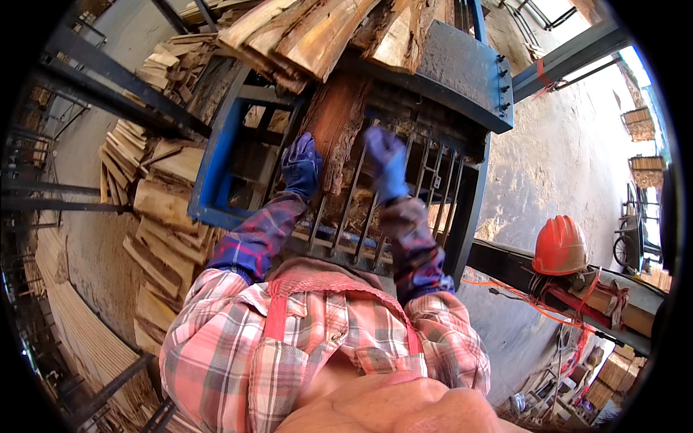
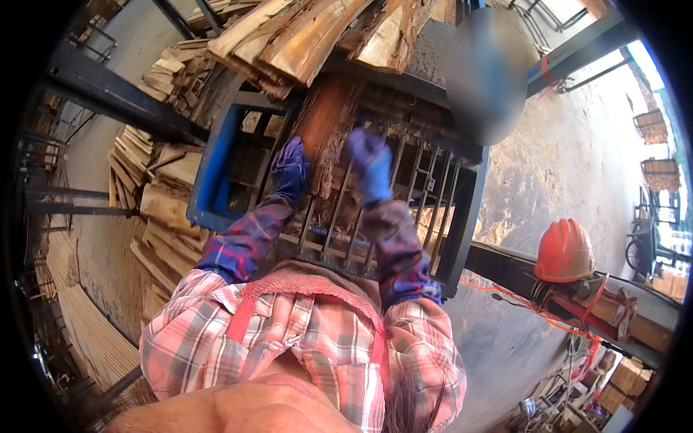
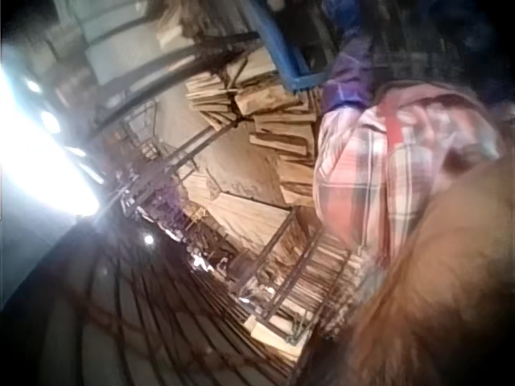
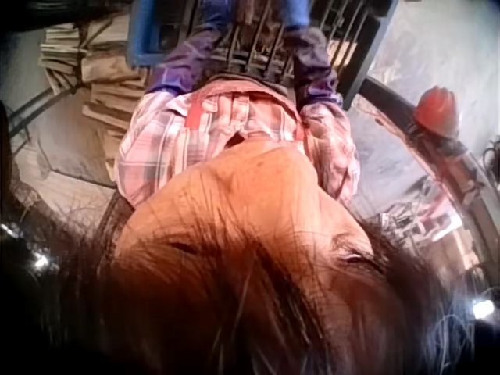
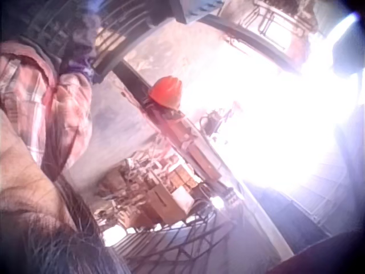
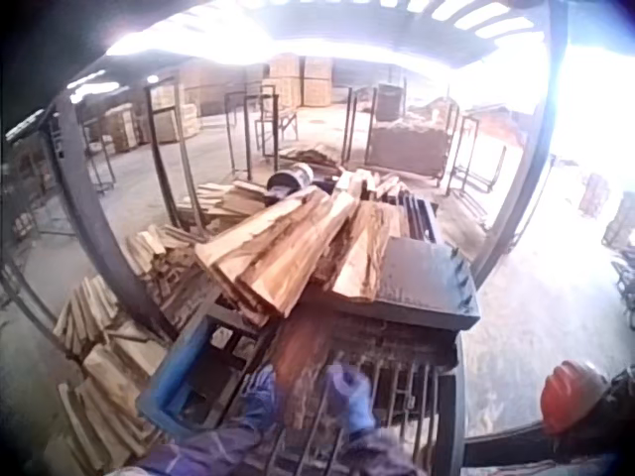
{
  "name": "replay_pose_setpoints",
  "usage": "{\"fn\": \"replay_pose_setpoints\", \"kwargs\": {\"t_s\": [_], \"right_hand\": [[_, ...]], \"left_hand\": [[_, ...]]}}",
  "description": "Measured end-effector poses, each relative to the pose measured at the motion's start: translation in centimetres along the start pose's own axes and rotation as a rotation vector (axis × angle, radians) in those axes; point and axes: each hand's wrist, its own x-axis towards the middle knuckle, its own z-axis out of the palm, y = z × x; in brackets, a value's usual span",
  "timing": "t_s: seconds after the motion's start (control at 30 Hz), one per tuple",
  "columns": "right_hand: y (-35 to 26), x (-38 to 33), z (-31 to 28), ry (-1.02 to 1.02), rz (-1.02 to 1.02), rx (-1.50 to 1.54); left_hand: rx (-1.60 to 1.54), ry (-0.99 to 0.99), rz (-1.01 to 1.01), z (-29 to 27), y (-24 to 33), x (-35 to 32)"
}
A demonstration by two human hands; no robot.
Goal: The person operates a hydraulic log splitter in a workshop, repeatedly feeding large pieces of wood into the machine to split them. After each split, the person removes the processed wood and stacks it on a nearby pile before retrieving the next log to process.
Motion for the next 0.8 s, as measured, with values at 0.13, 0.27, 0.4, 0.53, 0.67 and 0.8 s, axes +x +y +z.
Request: {"fn": "replay_pose_setpoints", "kwargs": {"t_s": [0.13, 0.27, 0.4, 0.53, 0.67, 0.8], "right_hand": [[-5.9, 14.8, -1.3, 0.132, 0.421, 0.069], [-4.8, 21.5, -1.9, 0.266, 0.393, 0.067], [-3.4, 23.4, -6.0, 0.178, 0.461, 0.179], [-2.4, 25.4, -1.9, 0.215, 0.246, -0.122], [-5.9, 23.6, -3.4, 0.226, 0.347, -0.039], [-6.0, 18.1, -6.4, 0.252, 0.291, -0.035]], "left_hand": [[0.05, 0.055, 0.015, 4.4, -0.2, 4.4], [-0.26, 0.015, -0.079, 5.1, -0.2, 9.7], [-0.745, -0.069, -0.118, 2.2, 6.0, 13.6], [-1.187, -0.157, -0.155, -0.3, 7.4, 15.5], [-1.182, -0.276, -0.193, -1.1, 9.3, 13.9], [-1.439, -0.158, -0.322, -0.3, 7.5, 12.6]]}}
